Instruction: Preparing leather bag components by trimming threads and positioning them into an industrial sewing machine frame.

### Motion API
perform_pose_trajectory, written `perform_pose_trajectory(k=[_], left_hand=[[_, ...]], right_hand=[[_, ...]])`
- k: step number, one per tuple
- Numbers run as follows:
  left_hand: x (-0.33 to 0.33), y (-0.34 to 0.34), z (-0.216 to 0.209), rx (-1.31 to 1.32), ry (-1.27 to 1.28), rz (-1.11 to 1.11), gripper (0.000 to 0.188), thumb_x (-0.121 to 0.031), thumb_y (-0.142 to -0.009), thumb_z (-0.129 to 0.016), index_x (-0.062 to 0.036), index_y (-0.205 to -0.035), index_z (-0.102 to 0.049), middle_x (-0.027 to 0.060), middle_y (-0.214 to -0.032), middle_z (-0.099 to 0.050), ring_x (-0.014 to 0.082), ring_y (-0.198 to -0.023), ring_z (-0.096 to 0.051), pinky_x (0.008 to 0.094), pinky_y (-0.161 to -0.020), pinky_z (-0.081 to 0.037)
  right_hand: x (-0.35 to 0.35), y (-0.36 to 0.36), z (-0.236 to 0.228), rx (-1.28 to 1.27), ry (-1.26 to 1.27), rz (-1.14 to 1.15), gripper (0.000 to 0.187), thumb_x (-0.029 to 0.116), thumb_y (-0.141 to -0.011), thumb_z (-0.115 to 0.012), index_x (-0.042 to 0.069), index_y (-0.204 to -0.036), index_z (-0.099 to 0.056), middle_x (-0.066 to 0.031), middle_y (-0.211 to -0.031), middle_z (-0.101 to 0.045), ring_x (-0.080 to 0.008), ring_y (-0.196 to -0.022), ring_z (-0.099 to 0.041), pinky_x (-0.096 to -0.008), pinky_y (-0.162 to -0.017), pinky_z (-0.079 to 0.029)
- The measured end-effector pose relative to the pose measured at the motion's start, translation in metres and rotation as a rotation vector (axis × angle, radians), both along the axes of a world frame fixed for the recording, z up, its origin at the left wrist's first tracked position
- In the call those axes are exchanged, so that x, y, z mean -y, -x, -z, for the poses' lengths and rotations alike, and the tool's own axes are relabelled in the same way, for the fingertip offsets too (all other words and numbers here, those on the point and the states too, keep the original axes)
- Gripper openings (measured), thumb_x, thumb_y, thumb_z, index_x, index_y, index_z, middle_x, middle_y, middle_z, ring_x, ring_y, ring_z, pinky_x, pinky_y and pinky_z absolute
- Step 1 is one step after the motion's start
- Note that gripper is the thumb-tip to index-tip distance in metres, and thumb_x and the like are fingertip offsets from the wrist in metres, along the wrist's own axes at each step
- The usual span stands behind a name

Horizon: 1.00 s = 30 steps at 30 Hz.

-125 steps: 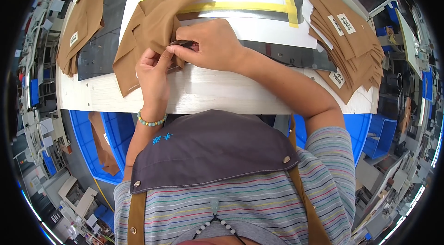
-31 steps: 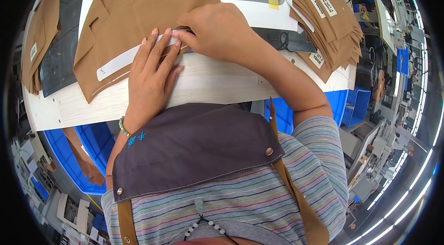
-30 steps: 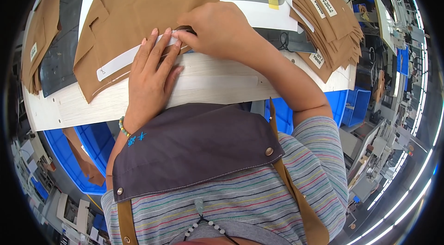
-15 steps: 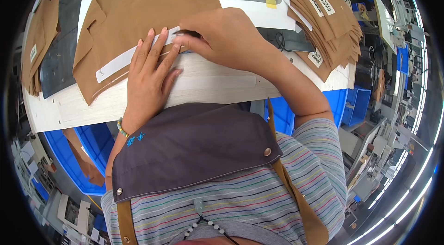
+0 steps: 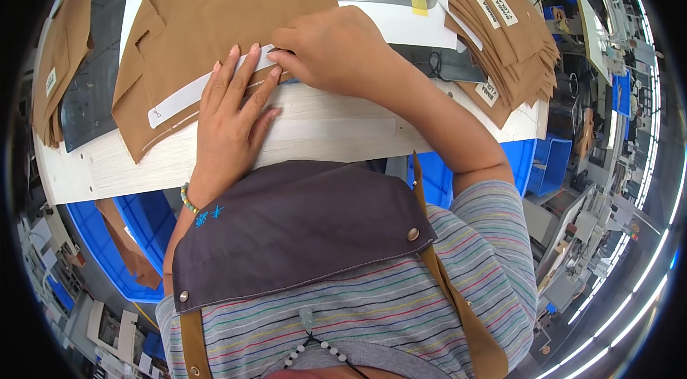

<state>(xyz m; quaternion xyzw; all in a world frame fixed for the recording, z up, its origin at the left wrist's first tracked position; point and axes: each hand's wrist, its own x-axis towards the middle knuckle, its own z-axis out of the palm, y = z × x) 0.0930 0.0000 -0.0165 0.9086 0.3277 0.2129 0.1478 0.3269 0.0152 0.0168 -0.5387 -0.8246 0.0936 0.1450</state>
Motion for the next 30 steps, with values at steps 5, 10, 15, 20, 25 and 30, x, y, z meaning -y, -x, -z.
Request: perform_pose_trajectory(k=[5,10,15,20,25,30], left_hand=[[0.0,0.002,0.002,-0.007,-0.004,-0.004,0.052,-0.02,-0.091,-0.076,-0.0134,-0.141,-0.066,0.0139,-0.161,-0.048,0.0377,-0.151,-0.04,0.0531,-0.123,-0.034],[-0.001,0.002,0.001,0.003,-0.008,-0.006,0.052,-0.019,-0.091,-0.076,-0.0136,-0.141,-0.066,0.014,-0.161,-0.048,0.0377,-0.151,-0.04,0.0533,-0.123,-0.034],[0.0,0.001,0.001,0.013,-0.003,-0.002,0.051,-0.019,-0.091,-0.076,-0.014,-0.141,-0.067,0.0141,-0.161,-0.048,0.0378,-0.151,-0.04,0.0531,-0.123,-0.034],[0.002,-0.001,0.001,0.016,-0.008,-0.003,0.05,-0.017,-0.09,-0.076,-0.0157,-0.139,-0.068,0.0141,-0.161,-0.048,0.038,-0.151,-0.04,0.053,-0.123,-0.034],[-0.001,0.002,0.004,0.047,0.016,0.01,0.048,-0.014,-0.09,-0.076,-0.0171,-0.137,-0.069,0.0158,-0.161,-0.047,0.0385,-0.151,-0.04,0.0536,-0.122,-0.035],[-0.003,0.008,-0.006,0.041,0.031,0.006,0.06,-0.01,-0.085,-0.08,-0.0129,-0.143,-0.064,0.0139,-0.163,-0.046,0.0375,-0.152,-0.04,0.0529,-0.121,-0.038]], right_hand=[[-0.002,-0.009,-0.016,-0.19,0.227,-0.212,0.023,0.03,-0.094,-0.073,0.007,-0.089,-0.071,-0.01,-0.073,-0.066,-0.0319,-0.066,-0.064,-0.0405,-0.059,-0.046],[0.002,-0.011,-0.011,-0.192,0.152,-0.069,0.026,0.033,-0.093,-0.076,0.008,-0.091,-0.072,-0.0089,-0.077,-0.068,-0.0309,-0.068,-0.065,-0.04,-0.06,-0.047],[-0.003,0.002,0.005,-0.071,-0.077,-0.056,0.027,0.035,-0.094,-0.073,0.009,-0.089,-0.069,-0.0059,-0.078,-0.068,-0.0297,-0.072,-0.067,-0.041,-0.061,-0.049],[-0.004,0.001,0.007,0.022,-0.094,-0.084,0.027,0.036,-0.096,-0.07,0.011,-0.088,-0.067,-0.0047,-0.075,-0.066,-0.0291,-0.073,-0.068,-0.0421,-0.06,-0.049],[0.008,-0.025,-0.03,-0.391,0.285,-0.252,0.026,0.026,-0.093,-0.076,0.005,-0.082,-0.066,-0.0091,-0.068,-0.054,-0.028,-0.061,-0.055,-0.0386,-0.056,-0.042],[0.059,-0.079,-0.06,-0.164,0.437,0.0,0.035,0.035,-0.092,-0.077,0.002,-0.083,-0.067,-0.0126,-0.069,-0.06,-0.0312,-0.059,-0.055,-0.0409,-0.056,-0.041]])
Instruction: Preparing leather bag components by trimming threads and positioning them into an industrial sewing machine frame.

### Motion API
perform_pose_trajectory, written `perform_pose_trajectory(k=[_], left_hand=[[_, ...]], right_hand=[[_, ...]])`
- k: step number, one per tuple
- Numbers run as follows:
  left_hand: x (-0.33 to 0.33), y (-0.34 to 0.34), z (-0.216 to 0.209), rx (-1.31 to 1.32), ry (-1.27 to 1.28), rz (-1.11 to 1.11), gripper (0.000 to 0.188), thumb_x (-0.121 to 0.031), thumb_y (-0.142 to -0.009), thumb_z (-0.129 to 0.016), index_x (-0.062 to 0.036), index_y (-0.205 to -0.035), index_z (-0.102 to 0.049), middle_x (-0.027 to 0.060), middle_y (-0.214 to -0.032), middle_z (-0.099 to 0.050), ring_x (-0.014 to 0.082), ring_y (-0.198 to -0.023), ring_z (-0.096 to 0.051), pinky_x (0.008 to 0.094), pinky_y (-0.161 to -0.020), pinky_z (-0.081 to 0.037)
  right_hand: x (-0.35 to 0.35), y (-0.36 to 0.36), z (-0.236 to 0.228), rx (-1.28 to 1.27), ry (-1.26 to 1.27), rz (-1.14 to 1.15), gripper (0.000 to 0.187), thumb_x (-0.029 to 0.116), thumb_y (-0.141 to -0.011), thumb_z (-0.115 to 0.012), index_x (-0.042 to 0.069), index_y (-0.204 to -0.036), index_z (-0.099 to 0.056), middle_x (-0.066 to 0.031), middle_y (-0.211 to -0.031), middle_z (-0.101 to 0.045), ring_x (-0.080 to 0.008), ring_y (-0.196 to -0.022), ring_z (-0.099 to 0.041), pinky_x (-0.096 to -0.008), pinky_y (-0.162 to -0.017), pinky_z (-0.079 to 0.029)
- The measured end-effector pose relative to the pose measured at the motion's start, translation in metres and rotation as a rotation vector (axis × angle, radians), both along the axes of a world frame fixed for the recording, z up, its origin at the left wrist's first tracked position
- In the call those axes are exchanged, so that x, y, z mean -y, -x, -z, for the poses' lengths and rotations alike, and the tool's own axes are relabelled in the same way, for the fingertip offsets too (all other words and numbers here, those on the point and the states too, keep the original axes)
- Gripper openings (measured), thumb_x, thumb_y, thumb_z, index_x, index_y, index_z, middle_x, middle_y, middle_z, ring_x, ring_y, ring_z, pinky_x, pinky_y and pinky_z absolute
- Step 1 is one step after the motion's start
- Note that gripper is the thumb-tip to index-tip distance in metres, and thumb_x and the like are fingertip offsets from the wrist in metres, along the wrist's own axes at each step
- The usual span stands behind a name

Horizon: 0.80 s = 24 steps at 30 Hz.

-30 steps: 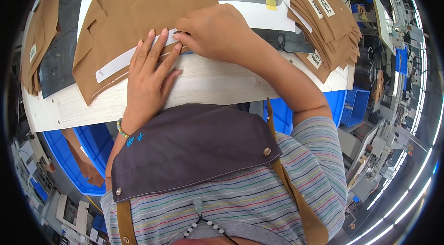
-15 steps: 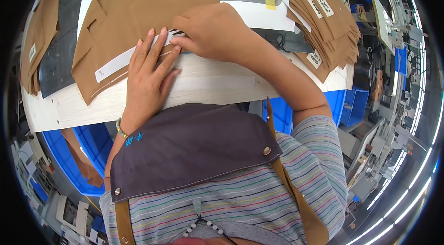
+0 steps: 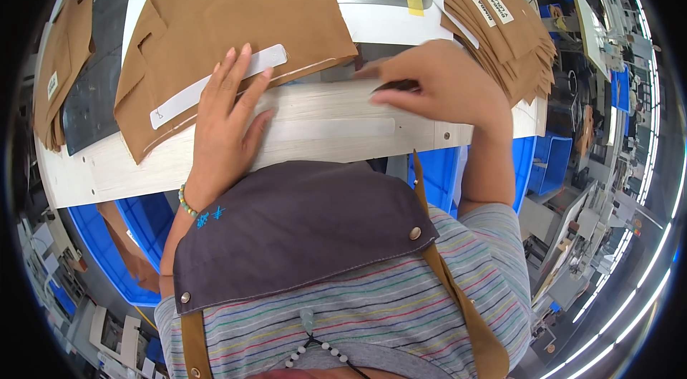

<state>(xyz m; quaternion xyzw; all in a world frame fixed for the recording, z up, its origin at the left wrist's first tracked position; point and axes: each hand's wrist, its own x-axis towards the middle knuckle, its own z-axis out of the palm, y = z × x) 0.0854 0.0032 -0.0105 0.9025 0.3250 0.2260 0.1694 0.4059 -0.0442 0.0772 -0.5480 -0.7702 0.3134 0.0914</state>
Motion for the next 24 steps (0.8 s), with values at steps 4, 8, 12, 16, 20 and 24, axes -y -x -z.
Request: perform_pose_trajectory(k=[4,8,12,16,20,24], left_hand=[[-0.009,-0.013,-0.009,-0.021,-0.098,-0.028,0.059,-0.01,-0.083,-0.082,-0.0023,-0.139,-0.063,0.0143,-0.158,-0.051,0.0367,-0.147,-0.045,0.0501,-0.117,-0.043],[-0.019,-0.017,0.003,-0.043,-0.207,0.048,0.046,-0.01,-0.086,-0.076,0.0036,-0.129,-0.066,0.0194,-0.143,-0.062,0.0395,-0.135,-0.055,0.0492,-0.112,-0.047],[-0.018,-0.01,-0.001,-0.014,-0.394,0.151,0.034,-0.006,-0.085,-0.077,0.0011,-0.118,-0.072,0.0154,-0.127,-0.073,0.0344,-0.118,-0.068,0.043,-0.088,-0.058],[-0.021,-0.008,-0.033,0.104,0.002,0.103,0.015,-0.004,-0.091,-0.072,0.0011,-0.105,-0.074,0.0116,-0.108,-0.076,0.0188,-0.099,-0.07,0.033,-0.076,-0.056],[-0.062,-0.004,-0.094,0.626,0.731,-0.182,0.012,-0.012,-0.1,-0.064,-0.0035,-0.101,-0.072,-0.0019,-0.089,-0.068,0.0026,-0.085,-0.055,0.0226,-0.078,-0.048],[-0.112,0.023,-0.151,1.516,0.805,-0.471,0.031,-0.026,-0.11,-0.055,-0.0001,-0.123,-0.066,0.0138,-0.128,-0.071,0.0257,-0.12,-0.067,0.0402,-0.105,-0.055]], right_hand=[[0.039,-0.034,0.004,0.28,-0.002,0.445,0.041,0.032,-0.088,-0.083,-0.001,-0.076,-0.061,-0.0099,-0.059,-0.048,-0.0248,-0.055,-0.045,-0.0376,-0.055,-0.034],[0.053,-0.041,0.003,0.463,0.013,0.584,0.039,0.032,-0.089,-0.081,-0.001,-0.08,-0.063,-0.0103,-0.067,-0.057,-0.0243,-0.061,-0.051,-0.0376,-0.058,-0.04],[0.05,-0.049,0.008,0.244,-0.292,0.639,0.033,0.032,-0.093,-0.077,0.001,-0.088,-0.068,-0.0123,-0.095,-0.068,-0.0312,-0.085,-0.065,-0.0403,-0.073,-0.049],[0.03,-0.035,0.008,0.048,-0.391,0.431,0.024,0.024,-0.095,-0.074,0.002,-0.1,-0.069,-0.0116,-0.109,-0.068,-0.0323,-0.101,-0.065,-0.0394,-0.088,-0.051],[0.0,0.007,-0.014,-0.073,-0.316,0.117,0.03,0.026,-0.095,-0.075,0.003,-0.113,-0.069,-0.0114,-0.124,-0.067,-0.0328,-0.115,-0.064,-0.0404,-0.097,-0.051],[-0.022,0.021,-0.022,-0.11,-0.359,0.043,0.037,0.026,-0.096,-0.073,0.003,-0.124,-0.067,-0.0125,-0.138,-0.063,-0.0343,-0.125,-0.062,-0.042,-0.102,-0.05]])
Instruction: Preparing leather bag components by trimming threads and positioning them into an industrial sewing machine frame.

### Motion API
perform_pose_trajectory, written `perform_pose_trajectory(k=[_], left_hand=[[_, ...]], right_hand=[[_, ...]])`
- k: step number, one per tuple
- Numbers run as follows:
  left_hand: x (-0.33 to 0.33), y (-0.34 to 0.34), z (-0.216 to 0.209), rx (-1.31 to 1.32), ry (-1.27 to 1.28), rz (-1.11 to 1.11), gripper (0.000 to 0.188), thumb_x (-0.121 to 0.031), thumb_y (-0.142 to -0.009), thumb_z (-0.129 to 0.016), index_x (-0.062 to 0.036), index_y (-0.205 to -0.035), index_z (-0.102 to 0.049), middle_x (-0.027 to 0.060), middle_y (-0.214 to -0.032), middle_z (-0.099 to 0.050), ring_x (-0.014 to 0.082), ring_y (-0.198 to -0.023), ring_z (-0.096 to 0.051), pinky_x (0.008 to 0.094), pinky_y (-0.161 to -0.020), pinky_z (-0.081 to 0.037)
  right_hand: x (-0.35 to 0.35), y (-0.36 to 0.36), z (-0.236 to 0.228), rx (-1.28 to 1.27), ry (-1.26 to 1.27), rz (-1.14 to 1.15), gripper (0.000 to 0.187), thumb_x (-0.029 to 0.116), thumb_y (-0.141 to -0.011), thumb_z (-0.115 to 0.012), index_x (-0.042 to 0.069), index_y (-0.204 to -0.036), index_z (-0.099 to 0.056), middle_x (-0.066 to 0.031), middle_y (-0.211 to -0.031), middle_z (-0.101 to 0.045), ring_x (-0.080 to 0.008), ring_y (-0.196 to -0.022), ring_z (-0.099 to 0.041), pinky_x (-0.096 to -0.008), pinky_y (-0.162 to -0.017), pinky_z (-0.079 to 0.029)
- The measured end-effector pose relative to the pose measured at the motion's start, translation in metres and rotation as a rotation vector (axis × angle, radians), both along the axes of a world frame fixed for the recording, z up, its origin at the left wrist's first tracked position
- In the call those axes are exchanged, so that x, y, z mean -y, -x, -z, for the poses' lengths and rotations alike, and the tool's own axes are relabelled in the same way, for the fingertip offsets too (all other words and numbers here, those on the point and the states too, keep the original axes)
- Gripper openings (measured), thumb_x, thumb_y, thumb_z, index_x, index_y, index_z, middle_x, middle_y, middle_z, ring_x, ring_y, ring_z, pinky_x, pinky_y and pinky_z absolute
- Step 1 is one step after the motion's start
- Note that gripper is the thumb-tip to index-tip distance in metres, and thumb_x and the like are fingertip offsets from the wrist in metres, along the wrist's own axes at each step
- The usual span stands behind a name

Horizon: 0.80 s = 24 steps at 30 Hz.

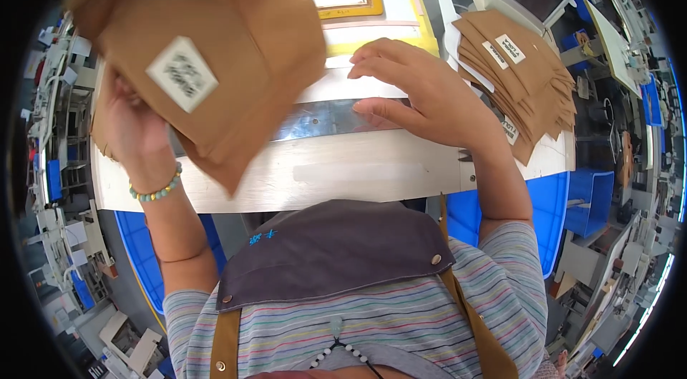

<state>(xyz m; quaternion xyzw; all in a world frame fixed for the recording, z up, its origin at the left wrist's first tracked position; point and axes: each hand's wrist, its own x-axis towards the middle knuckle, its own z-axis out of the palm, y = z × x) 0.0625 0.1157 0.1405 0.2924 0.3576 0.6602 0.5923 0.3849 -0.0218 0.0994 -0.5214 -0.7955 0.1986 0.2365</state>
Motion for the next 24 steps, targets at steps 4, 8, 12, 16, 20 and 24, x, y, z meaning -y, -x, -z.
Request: perform_pose_trajectory(k=[4,8,12,16,20,24], left_hand=[[-0.016,0.065,0.055,0.344,0.017,-0.098,0.033,-0.016,-0.111,-0.047,0.0032,-0.135,-0.06,0.0177,-0.137,-0.066,0.0301,-0.126,-0.064,0.045,-0.111,-0.053],[-0.021,0.078,0.154,0.306,0.226,-0.205,0.034,-0.012,-0.111,-0.045,0.0056,-0.139,-0.055,0.0177,-0.144,-0.061,0.0307,-0.132,-0.06,0.0459,-0.115,-0.05],[0.009,0.072,0.16,0.144,0.212,-0.22,0.031,-0.007,-0.109,-0.048,0.0059,-0.137,-0.05,0.0161,-0.141,-0.06,0.0289,-0.132,-0.059,0.0447,-0.116,-0.049],[0.023,0.079,0.15,0.096,0.216,-0.132,0.035,-0.001,-0.107,-0.05,0.007,-0.141,-0.046,0.0188,-0.142,-0.057,0.0302,-0.134,-0.057,0.0444,-0.12,-0.047],[0.042,0.099,0.144,0.112,0.226,-0.067,0.046,0.002,-0.106,-0.05,0.0105,-0.149,-0.036,0.0243,-0.148,-0.052,0.0324,-0.138,-0.055,0.0457,-0.12,-0.046],[0.051,0.116,0.144,-0.074,0.141,-0.093,0.06,0.003,-0.102,-0.058,0.0062,-0.156,-0.032,0.0239,-0.157,-0.044,0.0356,-0.143,-0.05,0.0452,-0.121,-0.044]], right_hand=[[-0.02,0.015,0.006,-0.002,-0.108,-0.06,0.043,0.028,-0.097,-0.073,0.005,-0.132,-0.064,-0.0143,-0.145,-0.06,-0.0366,-0.13,-0.059,-0.0443,-0.105,-0.049],[-0.029,0.044,0.019,0.119,-0.182,-0.092,0.052,0.028,-0.094,-0.075,0.007,-0.139,-0.06,-0.0175,-0.156,-0.05,-0.0402,-0.139,-0.051,-0.048,-0.112,-0.044],[-0.03,0.084,0.033,0.151,-0.169,-0.251,0.067,0.026,-0.088,-0.079,0.01,-0.147,-0.055,-0.0208,-0.165,-0.035,-0.0419,-0.144,-0.043,-0.0517,-0.115,-0.039],[-0.042,0.106,0.062,0.24,-0.23,-0.31,0.069,0.028,-0.087,-0.08,0.01,-0.148,-0.055,-0.0217,-0.164,-0.036,-0.0408,-0.142,-0.046,-0.0517,-0.115,-0.04],[-0.062,0.099,0.086,0.377,-0.261,-0.158,0.062,0.023,-0.087,-0.076,0.003,-0.143,-0.058,-0.0213,-0.155,-0.049,-0.0379,-0.135,-0.054,-0.0475,-0.114,-0.044],[-0.073,0.092,0.085,0.487,-0.385,-0.145,0.052,0.016,-0.085,-0.073,-0.004,-0.132,-0.064,-0.0209,-0.142,-0.063,-0.0353,-0.125,-0.063,-0.0429,-0.107,-0.051]])
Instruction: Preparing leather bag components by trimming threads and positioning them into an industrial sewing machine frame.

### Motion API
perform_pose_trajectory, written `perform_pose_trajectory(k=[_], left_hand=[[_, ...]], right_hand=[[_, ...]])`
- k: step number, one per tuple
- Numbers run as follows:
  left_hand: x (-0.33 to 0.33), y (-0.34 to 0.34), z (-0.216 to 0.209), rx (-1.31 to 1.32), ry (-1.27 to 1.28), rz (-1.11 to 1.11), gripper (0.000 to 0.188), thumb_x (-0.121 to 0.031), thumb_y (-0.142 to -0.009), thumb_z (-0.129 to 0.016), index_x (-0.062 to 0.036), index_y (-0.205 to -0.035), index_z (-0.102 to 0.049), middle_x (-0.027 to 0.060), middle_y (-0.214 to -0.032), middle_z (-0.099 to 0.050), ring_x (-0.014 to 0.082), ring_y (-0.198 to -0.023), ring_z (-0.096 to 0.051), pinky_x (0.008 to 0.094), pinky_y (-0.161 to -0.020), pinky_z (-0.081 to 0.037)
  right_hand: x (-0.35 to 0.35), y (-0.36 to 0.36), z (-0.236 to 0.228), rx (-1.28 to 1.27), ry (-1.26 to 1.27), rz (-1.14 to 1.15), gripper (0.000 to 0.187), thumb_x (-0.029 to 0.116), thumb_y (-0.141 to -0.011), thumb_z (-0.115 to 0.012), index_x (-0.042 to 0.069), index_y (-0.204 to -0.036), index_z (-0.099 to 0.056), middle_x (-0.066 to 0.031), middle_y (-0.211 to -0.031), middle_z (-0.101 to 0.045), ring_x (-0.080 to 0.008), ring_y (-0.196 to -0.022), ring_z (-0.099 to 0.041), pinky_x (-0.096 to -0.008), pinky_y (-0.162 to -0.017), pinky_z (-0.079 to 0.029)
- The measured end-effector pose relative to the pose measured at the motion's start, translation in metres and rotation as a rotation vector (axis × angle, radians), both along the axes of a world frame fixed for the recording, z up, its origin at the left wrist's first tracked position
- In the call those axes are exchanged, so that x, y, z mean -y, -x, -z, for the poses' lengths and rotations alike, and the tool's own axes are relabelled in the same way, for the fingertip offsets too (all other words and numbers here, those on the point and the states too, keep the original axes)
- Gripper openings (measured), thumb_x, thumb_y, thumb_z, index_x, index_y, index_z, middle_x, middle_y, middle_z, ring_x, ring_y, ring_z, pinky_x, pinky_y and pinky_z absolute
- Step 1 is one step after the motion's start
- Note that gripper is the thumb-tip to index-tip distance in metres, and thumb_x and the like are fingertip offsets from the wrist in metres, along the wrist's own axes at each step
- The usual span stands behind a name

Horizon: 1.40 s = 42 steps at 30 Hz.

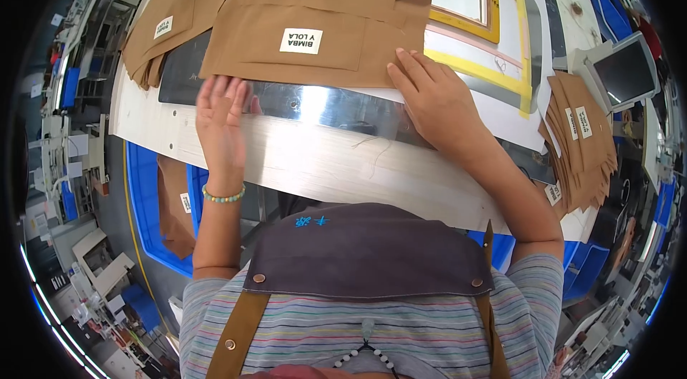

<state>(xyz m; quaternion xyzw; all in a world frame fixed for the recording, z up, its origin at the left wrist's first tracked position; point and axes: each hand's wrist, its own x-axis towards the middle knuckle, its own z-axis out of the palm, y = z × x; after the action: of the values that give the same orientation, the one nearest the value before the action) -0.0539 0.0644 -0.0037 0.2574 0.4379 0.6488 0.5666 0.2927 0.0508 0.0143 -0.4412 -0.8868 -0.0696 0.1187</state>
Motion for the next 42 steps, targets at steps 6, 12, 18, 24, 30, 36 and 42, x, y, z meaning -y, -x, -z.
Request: perform_pose_trajectory(k=[6,12,18,24,30,36,42], left_hand=[[-0.027,0.018,-0.016,-1.719,-0.65,0.058,0.091,-0.011,-0.08,-0.087,-0.0107,-0.16,-0.043,0.018,-0.168,-0.034,0.0411,-0.155,-0.03,0.0515,-0.125,-0.028],[-0.061,0.004,0.0,-1.643,-0.79,0.244,0.06,-0.005,-0.078,-0.083,-0.0083,-0.136,-0.067,0.0127,-0.13,-0.071,0.0353,-0.132,-0.059,0.0464,-0.108,-0.048],[-0.073,0.015,-0.069,-1.471,-0.729,0.239,0.033,0.001,-0.083,-0.075,-0.0027,-0.115,-0.075,0.0048,-0.09,-0.076,0.0173,-0.077,-0.069,0.0332,-0.07,-0.054],[-0.047,0.061,-0.191,-0.984,-0.441,0.691,0.02,-0.01,-0.092,-0.08,0.0009,-0.107,-0.075,-0.0048,-0.07,-0.064,-0.0002,-0.047,-0.043,0.0169,-0.044,-0.027],[-0.101,0.072,-0.173,-1.285,-0.384,0.637,0.022,-0.016,-0.096,-0.078,0.0043,-0.103,-0.073,-0.0096,-0.07,-0.057,-0.0021,-0.063,-0.045,0.0199,-0.053,-0.035],[-0.04,0.045,-0.195,-1.823,-0.978,-0.125,0.019,-0.003,-0.09,-0.076,-0.0091,-0.107,-0.081,0.0038,-0.087,-0.077,0.0118,-0.071,-0.066,0.0255,-0.064,-0.053],[0.001,0.021,-0.05,-1.826,-1.064,0.396,0.026,-0.013,-0.084,-0.08,-0.0066,-0.109,-0.077,0.0106,-0.129,-0.073,0.0293,-0.125,-0.067,0.0378,-0.094,-0.058]], right_hand=[[-0.014,0.001,-0.011,-0.094,0.04,0.02,0.032,0.003,-0.088,-0.067,0.002,-0.12,-0.072,-0.0159,-0.128,-0.072,-0.0338,-0.108,-0.071,-0.0415,-0.093,-0.058],[-0.035,0.011,-0.083,-0.324,0.101,0.035,0.022,0.004,-0.098,-0.063,0.001,-0.117,-0.072,-0.0147,-0.116,-0.075,-0.0339,-0.101,-0.072,-0.0391,-0.087,-0.057],[-0.064,-0.017,-0.149,-0.575,0.226,0.029,0.024,0.012,-0.105,-0.058,0.0,-0.122,-0.072,-0.0145,-0.115,-0.076,-0.0274,-0.102,-0.074,-0.0346,-0.089,-0.057],[-0.052,-0.017,-0.232,-0.885,0.453,-0.08,0.034,0.021,-0.108,-0.057,-0.008,-0.103,-0.073,-0.0115,-0.083,-0.075,-0.0151,-0.06,-0.072,-0.0235,-0.05,-0.06],[-0.076,0.002,-0.2,-0.795,0.518,0.137,0.031,0.021,-0.108,-0.06,-0.005,-0.099,-0.074,-0.0059,-0.087,-0.074,-0.0105,-0.071,-0.072,-0.0217,-0.064,-0.062],[-0.044,-0.08,-0.173,-0.582,0.149,-0.081,0.026,0.011,-0.104,-0.058,0.0,-0.123,-0.074,-0.0167,-0.124,-0.074,-0.0249,-0.115,-0.072,-0.0339,-0.1,-0.054],[0.035,-0.052,-0.102,-0.32,0.397,-0.003,0.024,0.008,-0.094,-0.067,0.0,-0.116,-0.074,-0.0172,-0.13,-0.07,-0.0365,-0.119,-0.068,-0.0387,-0.103,-0.054]])
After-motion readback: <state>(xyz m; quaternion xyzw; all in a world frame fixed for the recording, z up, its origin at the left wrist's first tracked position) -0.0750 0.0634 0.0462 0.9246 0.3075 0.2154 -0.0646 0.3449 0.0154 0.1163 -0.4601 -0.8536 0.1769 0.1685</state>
